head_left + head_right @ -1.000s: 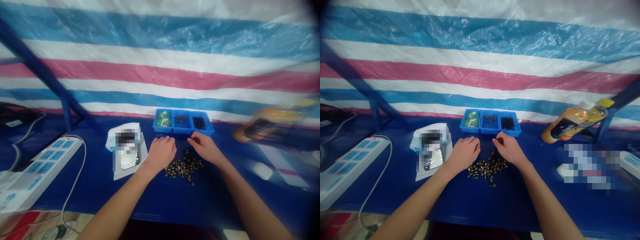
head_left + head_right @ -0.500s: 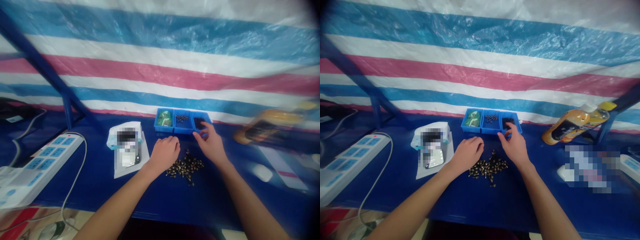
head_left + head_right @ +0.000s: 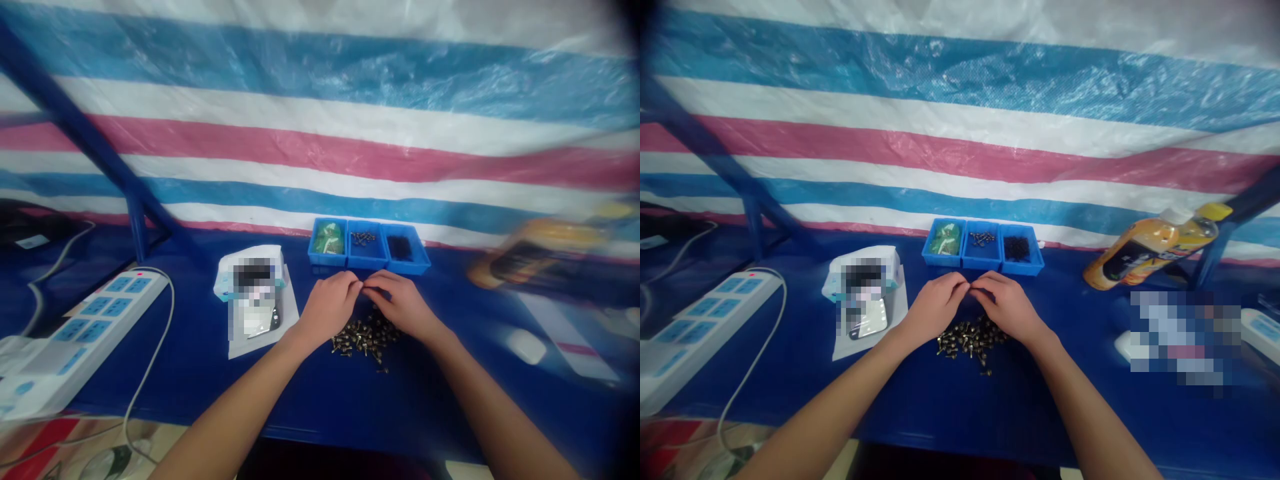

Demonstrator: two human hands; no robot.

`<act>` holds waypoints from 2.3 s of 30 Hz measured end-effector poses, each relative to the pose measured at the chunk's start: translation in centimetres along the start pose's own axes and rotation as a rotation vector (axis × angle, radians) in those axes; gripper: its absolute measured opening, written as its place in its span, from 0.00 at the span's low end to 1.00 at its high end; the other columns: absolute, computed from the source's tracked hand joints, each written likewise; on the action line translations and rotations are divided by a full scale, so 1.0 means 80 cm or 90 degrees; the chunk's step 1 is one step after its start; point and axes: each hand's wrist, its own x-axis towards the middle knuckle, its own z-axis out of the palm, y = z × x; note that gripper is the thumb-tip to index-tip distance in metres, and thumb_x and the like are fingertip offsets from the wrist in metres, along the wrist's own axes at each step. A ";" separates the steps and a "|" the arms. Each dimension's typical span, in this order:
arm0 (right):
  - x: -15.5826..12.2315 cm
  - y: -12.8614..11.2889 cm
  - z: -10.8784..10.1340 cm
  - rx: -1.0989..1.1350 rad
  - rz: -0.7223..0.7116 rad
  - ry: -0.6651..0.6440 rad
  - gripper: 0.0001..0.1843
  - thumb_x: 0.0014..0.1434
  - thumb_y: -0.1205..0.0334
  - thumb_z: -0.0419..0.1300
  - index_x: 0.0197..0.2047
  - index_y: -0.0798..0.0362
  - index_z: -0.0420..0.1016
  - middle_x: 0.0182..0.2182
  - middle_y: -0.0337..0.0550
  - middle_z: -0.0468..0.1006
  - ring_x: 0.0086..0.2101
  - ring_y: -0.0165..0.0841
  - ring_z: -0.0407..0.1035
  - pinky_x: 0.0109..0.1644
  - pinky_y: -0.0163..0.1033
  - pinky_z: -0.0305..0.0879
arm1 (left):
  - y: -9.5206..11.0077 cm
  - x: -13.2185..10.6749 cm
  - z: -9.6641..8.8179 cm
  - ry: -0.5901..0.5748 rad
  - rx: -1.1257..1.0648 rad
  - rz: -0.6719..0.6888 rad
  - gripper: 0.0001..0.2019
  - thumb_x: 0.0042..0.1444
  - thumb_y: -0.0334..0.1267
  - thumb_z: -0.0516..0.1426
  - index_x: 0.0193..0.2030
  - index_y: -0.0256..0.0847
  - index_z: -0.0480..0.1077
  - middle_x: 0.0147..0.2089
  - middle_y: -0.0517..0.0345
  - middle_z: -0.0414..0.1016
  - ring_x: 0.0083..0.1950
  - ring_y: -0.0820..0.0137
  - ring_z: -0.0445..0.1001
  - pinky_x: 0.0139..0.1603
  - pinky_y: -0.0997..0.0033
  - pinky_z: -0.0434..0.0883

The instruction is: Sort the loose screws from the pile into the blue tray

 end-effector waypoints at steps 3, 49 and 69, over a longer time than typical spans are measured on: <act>0.001 -0.004 -0.002 0.052 0.041 -0.001 0.11 0.66 0.56 0.56 0.39 0.50 0.77 0.35 0.42 0.78 0.35 0.34 0.71 0.40 0.38 0.66 | 0.002 0.001 -0.001 -0.009 -0.058 -0.023 0.16 0.70 0.43 0.44 0.36 0.42 0.68 0.37 0.59 0.76 0.39 0.68 0.74 0.39 0.68 0.65; 0.000 -0.010 -0.018 0.145 0.071 -0.005 0.12 0.62 0.59 0.60 0.48 0.46 0.80 0.42 0.42 0.82 0.41 0.37 0.76 0.47 0.42 0.72 | 0.005 0.001 -0.008 -0.018 -0.108 0.020 0.15 0.67 0.45 0.49 0.35 0.41 0.71 0.35 0.59 0.74 0.35 0.70 0.71 0.37 0.70 0.65; 0.002 0.006 -0.003 0.237 0.231 0.056 0.18 0.65 0.48 0.54 0.49 0.53 0.71 0.28 0.38 0.74 0.27 0.31 0.69 0.35 0.38 0.67 | -0.007 0.004 -0.014 0.089 -0.105 -0.122 0.24 0.68 0.54 0.43 0.32 0.42 0.70 0.31 0.59 0.74 0.34 0.68 0.71 0.37 0.68 0.63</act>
